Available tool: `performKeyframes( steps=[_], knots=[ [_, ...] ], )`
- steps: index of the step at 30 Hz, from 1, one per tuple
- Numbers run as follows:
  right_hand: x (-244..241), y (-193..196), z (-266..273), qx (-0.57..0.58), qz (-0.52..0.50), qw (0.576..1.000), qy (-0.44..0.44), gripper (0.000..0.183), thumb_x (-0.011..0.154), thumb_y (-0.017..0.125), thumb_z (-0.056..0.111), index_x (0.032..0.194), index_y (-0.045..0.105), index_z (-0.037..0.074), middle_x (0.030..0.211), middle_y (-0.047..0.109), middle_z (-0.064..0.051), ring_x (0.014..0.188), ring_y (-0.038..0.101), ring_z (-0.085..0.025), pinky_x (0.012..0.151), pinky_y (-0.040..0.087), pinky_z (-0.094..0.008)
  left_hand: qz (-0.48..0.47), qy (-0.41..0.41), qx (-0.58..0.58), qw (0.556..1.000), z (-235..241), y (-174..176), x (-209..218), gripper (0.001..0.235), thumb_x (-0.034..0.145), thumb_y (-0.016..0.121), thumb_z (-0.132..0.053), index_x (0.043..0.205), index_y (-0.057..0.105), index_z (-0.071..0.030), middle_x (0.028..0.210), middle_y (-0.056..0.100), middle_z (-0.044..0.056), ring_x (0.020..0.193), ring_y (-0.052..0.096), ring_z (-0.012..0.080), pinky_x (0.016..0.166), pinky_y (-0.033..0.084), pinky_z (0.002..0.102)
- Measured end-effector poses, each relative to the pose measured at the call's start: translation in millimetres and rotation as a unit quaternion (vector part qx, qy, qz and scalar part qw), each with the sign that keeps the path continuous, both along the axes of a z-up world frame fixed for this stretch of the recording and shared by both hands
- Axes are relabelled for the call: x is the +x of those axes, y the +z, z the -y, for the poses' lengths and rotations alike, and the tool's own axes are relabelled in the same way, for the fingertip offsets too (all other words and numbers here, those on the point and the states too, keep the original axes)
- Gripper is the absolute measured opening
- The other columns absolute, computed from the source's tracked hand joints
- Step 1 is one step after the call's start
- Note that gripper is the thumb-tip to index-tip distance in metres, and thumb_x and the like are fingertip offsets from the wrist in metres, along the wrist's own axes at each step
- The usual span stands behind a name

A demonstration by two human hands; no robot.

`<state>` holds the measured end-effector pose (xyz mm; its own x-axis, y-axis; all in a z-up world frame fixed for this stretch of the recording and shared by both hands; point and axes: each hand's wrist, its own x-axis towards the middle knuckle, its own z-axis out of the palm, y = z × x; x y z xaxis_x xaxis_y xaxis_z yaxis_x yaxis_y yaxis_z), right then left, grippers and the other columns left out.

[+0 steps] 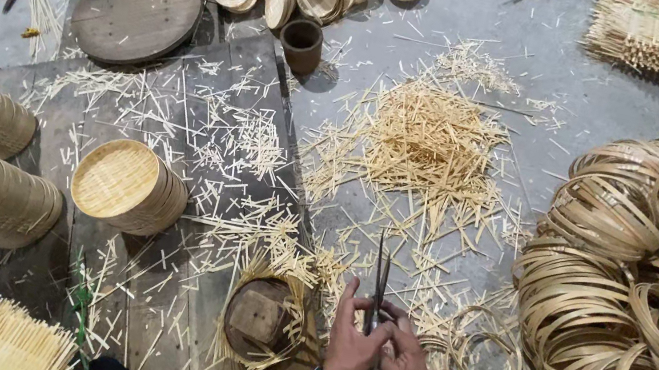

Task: The person sits on the floor and uses shears to trim the edges of woven bamboo mats placed on a wooden block. They then fit a bamboo ring around the trimmed mat to form a tray and stack the finished items.

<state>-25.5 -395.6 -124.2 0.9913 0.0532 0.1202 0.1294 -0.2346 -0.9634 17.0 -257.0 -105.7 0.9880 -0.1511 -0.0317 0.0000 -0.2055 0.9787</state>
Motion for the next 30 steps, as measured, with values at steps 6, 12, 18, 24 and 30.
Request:
performKeyframes(
  steps=[6,12,18,24,30],
  knots=[
    [-12.3,-7.9,-20.6,0.237,-0.241,0.936,-0.095,0.041,0.089,0.073,0.015,0.122,0.057,-0.002,0.105,0.069,-0.014,0.095,0.071,-0.022,0.082,0.059,-0.036,-0.147,0.037,-0.08,0.985,-7.1,23.0,3.2,0.067,0.074,0.087,-0.037,0.124,0.057,-0.005,0.108,0.065,0.013,0.097,0.062,0.0237,0.09,0.055,0.043],
    [-15.2,-0.1,-37.8,0.375,-0.378,0.846,0.015,0.055,0.073,0.083,0.026,0.114,0.061,-0.002,0.091,0.075,-0.008,0.075,0.075,-0.017,0.067,0.064,-0.032,-0.174,0.062,-0.113,0.976,-34.6,19.8,1.3,0.073,0.077,0.083,-0.044,0.135,0.054,-0.01,0.122,0.063,0.011,0.111,0.06,0.0234,0.095,0.053,0.044],
    [-12.0,-15.6,-27.7,-0.092,-0.411,0.907,-0.027,0.048,0.082,0.084,0.037,0.105,0.061,0.002,0.084,0.068,-0.014,0.069,0.069,-0.027,0.064,0.058,-0.039,-0.001,-0.022,0.488,0.872,-172.9,-10.8,18.0,0.118,0.06,0.098,-0.049,0.157,0.039,-0.017,0.161,0.031,0.019,0.149,0.025,0.0407,0.12,0.024,0.061],
    [-42.2,-33.2,-17.9,-0.286,-0.215,0.933,-0.035,0.059,0.076,0.081,0.044,0.118,0.064,0.007,0.103,0.067,-0.016,0.096,0.067,-0.031,0.084,0.055,-0.043,0.102,0.041,0.189,0.976,-203.1,-59.3,-0.7,0.109,0.059,0.092,-0.029,0.156,0.042,-0.021,0.16,0.043,0.016,0.142,0.043,0.0395,0.115,0.042,0.047],
    [-8.7,-39.9,-36.6,-0.42,-0.178,0.89,0.002,0.064,0.08,0.073,0.041,0.13,0.056,0.006,0.119,0.059,-0.024,0.113,0.055,-0.043,0.095,0.047,-0.051,0.063,0.17,0.201,0.963,-155.9,-81.2,-7.3,0.107,0.062,0.097,-0.041,0.15,0.043,-0.014,0.147,0.048,0.019,0.136,0.046,0.0391,0.112,0.04,0.048]
  ],
)
